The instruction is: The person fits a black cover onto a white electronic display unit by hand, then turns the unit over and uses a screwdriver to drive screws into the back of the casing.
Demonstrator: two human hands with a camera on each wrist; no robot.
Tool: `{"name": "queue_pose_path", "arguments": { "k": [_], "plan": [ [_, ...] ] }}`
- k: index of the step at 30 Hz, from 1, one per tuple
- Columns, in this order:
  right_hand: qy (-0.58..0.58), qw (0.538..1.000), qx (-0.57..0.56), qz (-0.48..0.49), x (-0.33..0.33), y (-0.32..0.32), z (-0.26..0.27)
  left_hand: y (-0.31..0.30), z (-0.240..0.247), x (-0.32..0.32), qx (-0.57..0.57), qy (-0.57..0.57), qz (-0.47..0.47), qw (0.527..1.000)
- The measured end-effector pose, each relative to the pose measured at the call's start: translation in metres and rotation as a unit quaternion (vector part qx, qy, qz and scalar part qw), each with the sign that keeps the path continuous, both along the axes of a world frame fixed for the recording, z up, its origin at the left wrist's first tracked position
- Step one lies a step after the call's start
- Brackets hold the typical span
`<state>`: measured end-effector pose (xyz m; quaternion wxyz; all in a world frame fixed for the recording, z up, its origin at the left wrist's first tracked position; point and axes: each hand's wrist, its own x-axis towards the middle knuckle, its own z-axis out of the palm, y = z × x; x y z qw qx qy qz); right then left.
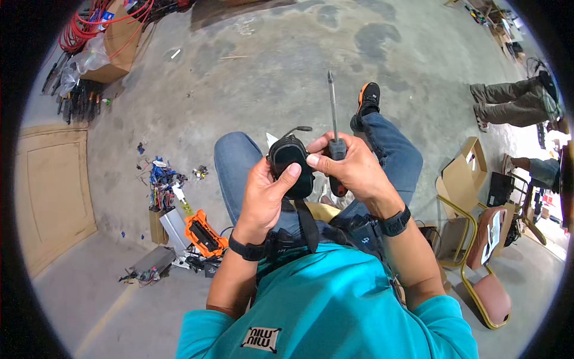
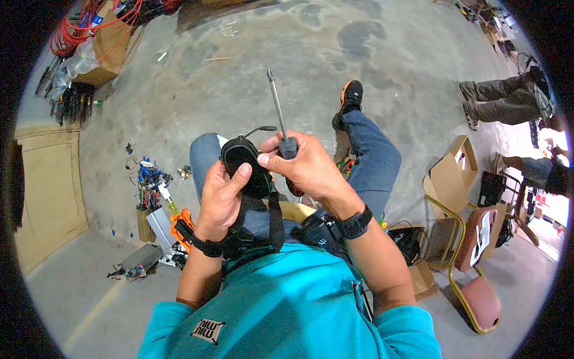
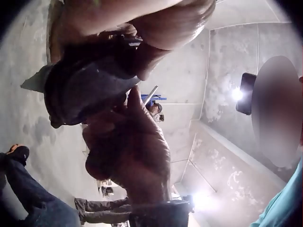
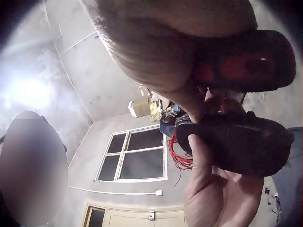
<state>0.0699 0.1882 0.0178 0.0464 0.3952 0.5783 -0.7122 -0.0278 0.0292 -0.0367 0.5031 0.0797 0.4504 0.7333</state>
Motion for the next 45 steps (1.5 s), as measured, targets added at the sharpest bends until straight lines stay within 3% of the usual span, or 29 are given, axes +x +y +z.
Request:
{"name": "queue_pose_path", "arguments": {
  "k": [6, 11, 19, 23, 25, 27, 28, 31, 32, 33, 35, 37, 39, 40, 45],
  "plan": [
    [0.067, 0.997, 0.027, 0.01, 0.01, -0.001, -0.03, 0.005, 0.004, 0.007, 0.004, -0.064, -0.025, 0.998],
    [0.033, 0.999, 0.005, 0.03, 0.015, -0.001, -0.027, -0.004, -0.008, 0.008, -0.011, -0.082, -0.048, 0.995],
    [0.051, 0.998, -0.013, 0.045, 0.017, -0.002, -0.029, -0.001, 0.005, 0.01, -0.021, -0.135, -0.03, 0.99],
    [0.049, 0.999, 0.009, 0.009, 0.036, 0.003, -0.043, -0.007, -0.013, 0.009, -0.042, -0.149, -0.011, 0.988],
    [0.041, 0.999, 0.016, 0.0, 0.052, 0.009, -0.043, -0.005, -0.016, 0.007, -0.055, -0.126, 0.037, 0.99],
    [-0.017, 0.944, 0.31, 0.115, 0.066, 0.01, -0.028, -0.005, -0.021, 0.004, -0.061, -0.11, 0.061, 0.99],
    [-0.017, 0.917, 0.364, 0.161, 0.069, 0.011, -0.012, -0.004, -0.021, 0.001, -0.07, -0.092, 0.07, 0.991],
    [-0.041, 0.919, 0.368, 0.137, 0.073, 0.005, 0.019, -0.003, -0.023, -0.002, -0.078, -0.066, 0.102, 0.99],
    [-0.034, 0.945, 0.319, 0.062, 0.076, 0.0, 0.022, -0.002, -0.024, -0.002, -0.075, -0.056, 0.12, 0.988],
    [-0.037, 0.944, 0.32, 0.067, 0.076, -0.003, 0.03, -0.002, -0.023, -0.003, -0.075, -0.06, 0.124, 0.988],
    [-0.134, 0.948, 0.284, 0.041, 0.071, -0.007, 0.055, -0.001, -0.021, -0.007, -0.08, -0.046, 0.132, 0.987],
    [-0.154, 0.948, 0.275, 0.04, 0.07, -0.008, 0.066, -0.001, -0.02, -0.007, -0.079, -0.056, 0.138, 0.986],
    [-0.013, 0.894, 0.423, 0.147, 0.071, -0.004, 0.07, -0.001, -0.022, -0.009, -0.078, -0.067, 0.145, 0.984],
    [-0.029, 0.867, 0.466, 0.174, 0.067, -0.008, 0.083, -0.001, -0.023, -0.009, -0.078, -0.066, 0.14, 0.985],
    [0.035, 0.846, 0.515, 0.132, 0.06, -0.018, 0.094, -0.003, -0.024, -0.008, -0.064, -0.063, 0.147, 0.985]
  ]
}}
